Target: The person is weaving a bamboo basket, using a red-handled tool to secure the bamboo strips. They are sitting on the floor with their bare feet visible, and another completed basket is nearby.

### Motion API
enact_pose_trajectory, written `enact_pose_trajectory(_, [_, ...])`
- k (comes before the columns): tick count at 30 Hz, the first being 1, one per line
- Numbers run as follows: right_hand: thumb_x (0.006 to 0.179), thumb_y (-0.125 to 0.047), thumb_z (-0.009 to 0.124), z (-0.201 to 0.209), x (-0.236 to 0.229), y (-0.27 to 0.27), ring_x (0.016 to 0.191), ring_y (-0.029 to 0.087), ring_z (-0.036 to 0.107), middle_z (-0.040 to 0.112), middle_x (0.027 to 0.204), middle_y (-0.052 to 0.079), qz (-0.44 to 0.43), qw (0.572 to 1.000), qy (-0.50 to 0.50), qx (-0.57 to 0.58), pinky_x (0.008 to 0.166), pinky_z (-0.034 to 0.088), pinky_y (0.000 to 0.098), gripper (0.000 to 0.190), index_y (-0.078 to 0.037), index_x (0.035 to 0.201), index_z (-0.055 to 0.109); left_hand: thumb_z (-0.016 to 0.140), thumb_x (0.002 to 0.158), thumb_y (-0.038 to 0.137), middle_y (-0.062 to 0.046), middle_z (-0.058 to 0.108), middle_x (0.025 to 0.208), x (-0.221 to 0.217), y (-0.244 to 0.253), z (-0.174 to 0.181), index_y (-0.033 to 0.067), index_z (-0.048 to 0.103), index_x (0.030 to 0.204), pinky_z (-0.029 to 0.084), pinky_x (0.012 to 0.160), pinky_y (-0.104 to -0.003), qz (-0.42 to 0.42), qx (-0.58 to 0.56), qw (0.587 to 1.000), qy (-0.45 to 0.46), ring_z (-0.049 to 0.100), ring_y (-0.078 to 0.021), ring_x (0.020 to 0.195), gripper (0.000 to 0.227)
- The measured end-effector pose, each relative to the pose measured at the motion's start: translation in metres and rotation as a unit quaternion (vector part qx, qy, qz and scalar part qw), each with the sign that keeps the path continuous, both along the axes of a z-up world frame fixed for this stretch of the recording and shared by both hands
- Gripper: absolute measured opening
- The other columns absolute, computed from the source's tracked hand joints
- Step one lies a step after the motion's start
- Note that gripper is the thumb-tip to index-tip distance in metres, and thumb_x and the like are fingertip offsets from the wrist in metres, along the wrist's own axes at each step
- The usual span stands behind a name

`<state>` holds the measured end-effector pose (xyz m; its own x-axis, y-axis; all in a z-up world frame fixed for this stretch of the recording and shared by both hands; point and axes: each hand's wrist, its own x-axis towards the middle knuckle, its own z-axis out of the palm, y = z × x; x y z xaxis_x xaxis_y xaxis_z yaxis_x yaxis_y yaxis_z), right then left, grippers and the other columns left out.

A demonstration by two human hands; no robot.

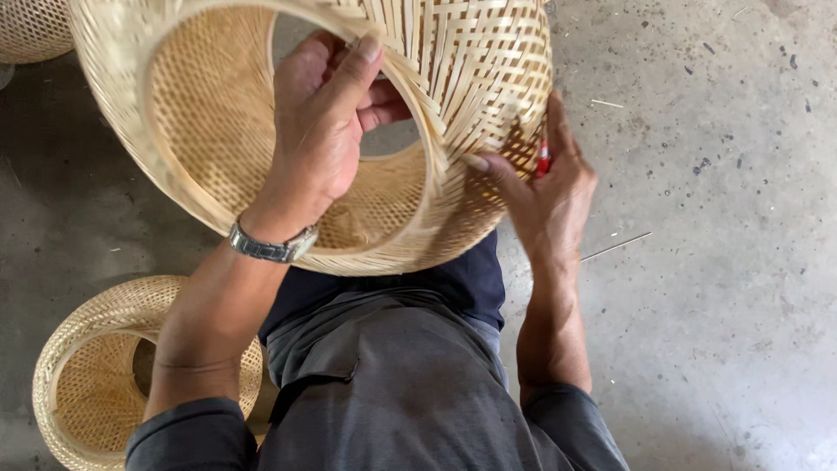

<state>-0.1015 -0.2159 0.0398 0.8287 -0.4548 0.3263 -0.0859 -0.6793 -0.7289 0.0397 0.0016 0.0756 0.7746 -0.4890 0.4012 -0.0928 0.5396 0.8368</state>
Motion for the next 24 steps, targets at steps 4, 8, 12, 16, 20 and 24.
enact_pose_trajectory(4, [0.094,-0.037,0.084,-0.015,-0.008,0.023,0.109,0.031,0.078,0.067,0.13,0.029,0.027,0.999,-0.032,0.011,0.085,0.068,0.0389,0.095,0.011,0.156,0.029,0.062,0.112,0.03,-0.023,0.072,0.109,0.003,-0.005,-0.003,-0.0037,0.057,0.123,0.067,0.085,-0.04,0.016,0.039,0.998,-0.053,0.08,-0.0279,0.098,0.036])
enact_pose_trajectory(8, [0.089,-0.036,0.082,-0.024,-0.015,0.037,0.105,0.03,0.078,0.072,0.125,0.026,0.032,0.995,0.035,0.086,0.08,0.067,0.0395,0.096,0.006,0.156,0.028,0.063,0.112,0.03,-0.022,0.074,0.107,-0.005,-0.006,-0.019,-0.0036,0.058,0.124,0.066,0.077,-0.036,0.059,0.082,0.989,-0.109,0.08,-0.0245,0.093,0.036])
enact_pose_trajectory(12, [0.092,-0.034,0.081,-0.034,-0.027,0.043,0.119,0.031,0.073,0.067,0.136,0.026,0.042,0.99,0.029,0.129,0.091,0.066,0.0407,0.095,0.004,0.159,0.026,0.062,0.115,0.031,-0.016,0.077,0.106,-0.011,-0.004,-0.042,-0.0002,0.058,0.125,0.066,0.073,-0.03,0.076,0.111,0.983,-0.127,0.082,-0.0187,0.094,0.033])
enact_pose_trajectory(16, [0.094,-0.031,0.083,-0.045,-0.031,0.041,0.134,0.031,0.064,0.058,0.15,0.027,0.053,0.99,-0.004,0.129,0.105,0.06,0.0427,0.093,0.004,0.16,0.027,0.062,0.112,0.029,-0.007,0.068,0.098,-0.027,-0.013,-0.062,0.0015,0.062,0.131,0.064,0.063,-0.023,0.111,0.115,0.978,-0.135,0.067,-0.0119,0.073,0.033])
enact_pose_trajectory(20, [0.091,-0.032,0.086,-0.051,-0.033,0.04,0.133,0.029,0.065,0.06,0.15,0.023,0.019,0.993,0.015,0.113,0.106,0.059,0.041,0.093,0.002,0.159,0.033,0.061,0.111,0.028,-0.003,0.074,0.113,-0.051,-0.019,-0.078,0.0025,0.052,0.144,0.051,0.06,-0.018,0.056,0.096,0.988,-0.109,0.057,-0.0044,0.07,0.042])
enact_pose_trajectory(24, [0.093,-0.042,0.083,-0.05,-0.033,0.038,0.136,0.031,0.063,0.057,0.153,0.024,0.028,0.995,0.003,0.101,0.105,0.058,0.041,0.094,0.002,0.159,0.032,0.064,0.112,0.019,-0.002,0.074,0.108,-0.062,-0.021,-0.092,0.0028,0.057,0.14,0.055,0.073,-0.02,0.05,0.127,0.987,-0.088,0.063,-0.0028,0.083,0.032])
